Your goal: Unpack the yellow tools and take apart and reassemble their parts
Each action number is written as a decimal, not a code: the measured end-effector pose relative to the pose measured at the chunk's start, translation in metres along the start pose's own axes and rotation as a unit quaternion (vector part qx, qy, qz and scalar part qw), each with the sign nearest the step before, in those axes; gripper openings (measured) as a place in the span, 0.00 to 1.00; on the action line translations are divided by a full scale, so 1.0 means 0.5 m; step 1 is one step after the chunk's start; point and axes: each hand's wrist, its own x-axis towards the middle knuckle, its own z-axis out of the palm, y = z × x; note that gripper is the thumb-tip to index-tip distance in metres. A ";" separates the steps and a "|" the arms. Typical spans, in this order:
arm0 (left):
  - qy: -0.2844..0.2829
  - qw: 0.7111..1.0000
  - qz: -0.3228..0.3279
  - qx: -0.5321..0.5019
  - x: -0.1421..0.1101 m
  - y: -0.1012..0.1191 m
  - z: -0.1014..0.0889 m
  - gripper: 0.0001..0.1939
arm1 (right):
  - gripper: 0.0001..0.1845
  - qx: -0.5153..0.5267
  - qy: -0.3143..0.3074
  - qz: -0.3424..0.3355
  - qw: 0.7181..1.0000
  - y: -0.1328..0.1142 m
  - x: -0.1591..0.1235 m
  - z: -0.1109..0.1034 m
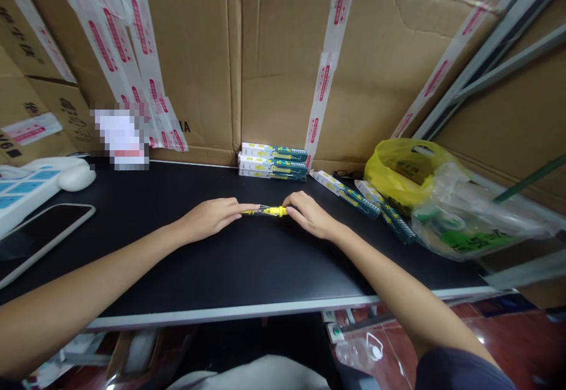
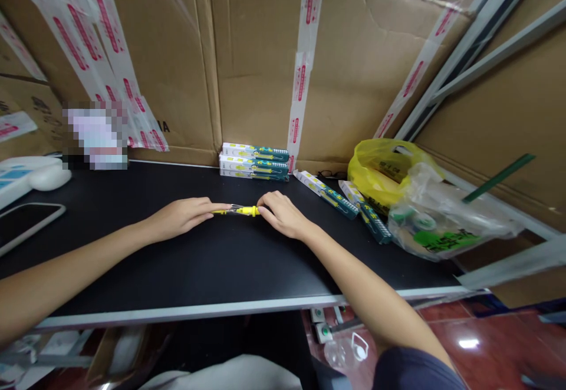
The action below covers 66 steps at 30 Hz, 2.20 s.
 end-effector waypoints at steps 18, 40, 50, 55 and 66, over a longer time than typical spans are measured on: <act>0.008 1.000 0.008 0.008 0.001 0.001 0.001 0.21 | 0.04 0.020 0.031 -0.038 0.999 0.006 0.004 0.010; -0.006 1.000 -0.004 0.004 0.000 -0.003 0.001 0.22 | 0.08 -0.006 -0.005 -0.023 1.000 0.011 0.003 0.002; -0.011 1.000 -0.003 0.004 0.000 -0.004 0.001 0.22 | 0.05 0.004 0.038 -0.031 0.999 0.008 0.004 0.009; -0.010 1.000 -0.008 0.000 0.000 -0.004 0.002 0.22 | 0.13 -0.007 0.019 0.006 1.000 0.003 0.002 0.003; -0.010 1.000 -0.007 0.002 0.000 -0.002 0.001 0.22 | 0.11 -0.019 -0.020 -0.011 1.000 0.010 0.002 0.003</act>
